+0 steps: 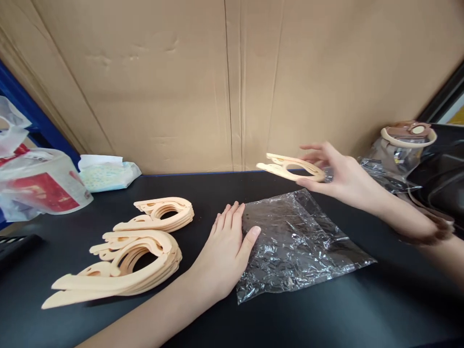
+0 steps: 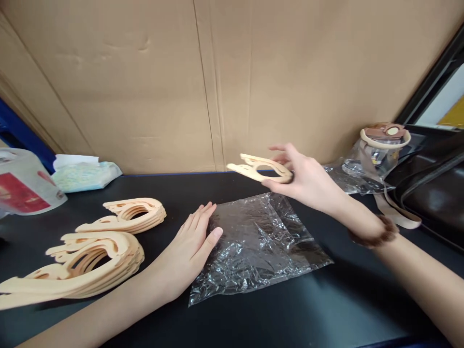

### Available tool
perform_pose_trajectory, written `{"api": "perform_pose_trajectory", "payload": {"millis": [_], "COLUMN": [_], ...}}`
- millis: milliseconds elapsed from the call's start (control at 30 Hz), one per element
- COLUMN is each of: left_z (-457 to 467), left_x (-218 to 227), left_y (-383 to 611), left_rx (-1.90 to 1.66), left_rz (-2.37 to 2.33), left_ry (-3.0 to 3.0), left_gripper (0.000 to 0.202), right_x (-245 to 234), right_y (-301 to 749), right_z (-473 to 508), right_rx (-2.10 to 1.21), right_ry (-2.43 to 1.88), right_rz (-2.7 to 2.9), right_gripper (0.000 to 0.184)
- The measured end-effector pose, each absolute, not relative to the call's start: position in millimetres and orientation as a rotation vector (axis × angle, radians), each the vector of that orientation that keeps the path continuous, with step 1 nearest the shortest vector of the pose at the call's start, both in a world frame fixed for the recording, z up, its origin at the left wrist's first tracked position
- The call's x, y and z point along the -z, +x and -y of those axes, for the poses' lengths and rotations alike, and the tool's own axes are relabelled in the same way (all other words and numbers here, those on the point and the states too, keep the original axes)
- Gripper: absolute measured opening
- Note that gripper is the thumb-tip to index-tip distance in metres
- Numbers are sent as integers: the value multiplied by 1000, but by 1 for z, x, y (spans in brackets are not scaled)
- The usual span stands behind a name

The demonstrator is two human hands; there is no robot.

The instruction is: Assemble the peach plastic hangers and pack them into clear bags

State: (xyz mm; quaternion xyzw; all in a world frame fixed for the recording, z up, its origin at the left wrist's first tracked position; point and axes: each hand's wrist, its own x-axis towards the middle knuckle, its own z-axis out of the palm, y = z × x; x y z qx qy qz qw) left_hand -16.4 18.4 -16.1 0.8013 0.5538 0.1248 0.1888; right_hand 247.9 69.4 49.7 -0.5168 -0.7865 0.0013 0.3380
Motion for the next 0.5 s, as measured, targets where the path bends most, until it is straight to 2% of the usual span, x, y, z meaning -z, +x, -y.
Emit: {"api": "perform_pose_trajectory", "payload": {"millis": [167,333,500], "left_z": [-22,-23,-24], "left_x": [16,17,18], "left_y": [-17,-18,-17], "left_rx": [-343,-357,-343], "left_rz": [-1560,-1580,-1576], "left_ry": [2258,2250,2262], "left_gripper": [76,79,80], "right_x": [-52,-64,-62], "right_y": [305,329,327], "right_z": [-59,-51,-42], "right_rx": [-1,-196,-225], "right_ry": [-1684,-1730,-1778], "right_rz": [2107,2236,2397], "right_gripper": [61,48,35]}}
